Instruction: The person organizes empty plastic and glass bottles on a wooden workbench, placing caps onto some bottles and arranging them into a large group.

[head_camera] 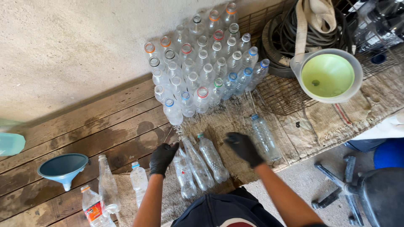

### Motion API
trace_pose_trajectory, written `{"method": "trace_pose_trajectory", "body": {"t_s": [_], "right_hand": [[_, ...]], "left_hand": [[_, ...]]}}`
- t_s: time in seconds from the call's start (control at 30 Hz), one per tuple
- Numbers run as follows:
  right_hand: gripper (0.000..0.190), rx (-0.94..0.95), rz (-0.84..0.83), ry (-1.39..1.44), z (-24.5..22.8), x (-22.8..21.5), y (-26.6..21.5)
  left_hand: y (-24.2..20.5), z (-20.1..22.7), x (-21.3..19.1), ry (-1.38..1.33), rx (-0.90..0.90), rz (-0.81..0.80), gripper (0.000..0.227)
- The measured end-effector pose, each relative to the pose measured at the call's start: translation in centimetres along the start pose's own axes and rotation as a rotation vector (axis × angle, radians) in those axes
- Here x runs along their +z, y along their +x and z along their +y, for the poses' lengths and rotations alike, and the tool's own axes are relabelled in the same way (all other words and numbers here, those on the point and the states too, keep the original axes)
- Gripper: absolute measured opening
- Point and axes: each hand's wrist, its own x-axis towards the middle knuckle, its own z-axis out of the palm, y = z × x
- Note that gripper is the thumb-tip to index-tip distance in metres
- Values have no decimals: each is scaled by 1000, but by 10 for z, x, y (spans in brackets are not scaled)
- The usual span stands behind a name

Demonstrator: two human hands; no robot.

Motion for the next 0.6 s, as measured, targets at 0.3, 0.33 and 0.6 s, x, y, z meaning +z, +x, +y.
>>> {"method": "trace_pose_trajectory", "body": {"t_s": [0.3, 0.33, 0.6], "right_hand": [[69, -92, -293, -428, -18, 116, 62], [61, -86, -304, -394, -18, 114, 67], [52, -330, -131, -36, -84, 43, 55]], "left_hand": [[24, -18, 56, -123, 21, 28, 66], [17, -15, 51, -217, 30, 11, 68], [-16, 15, -18, -716, 131, 149, 55]]}}
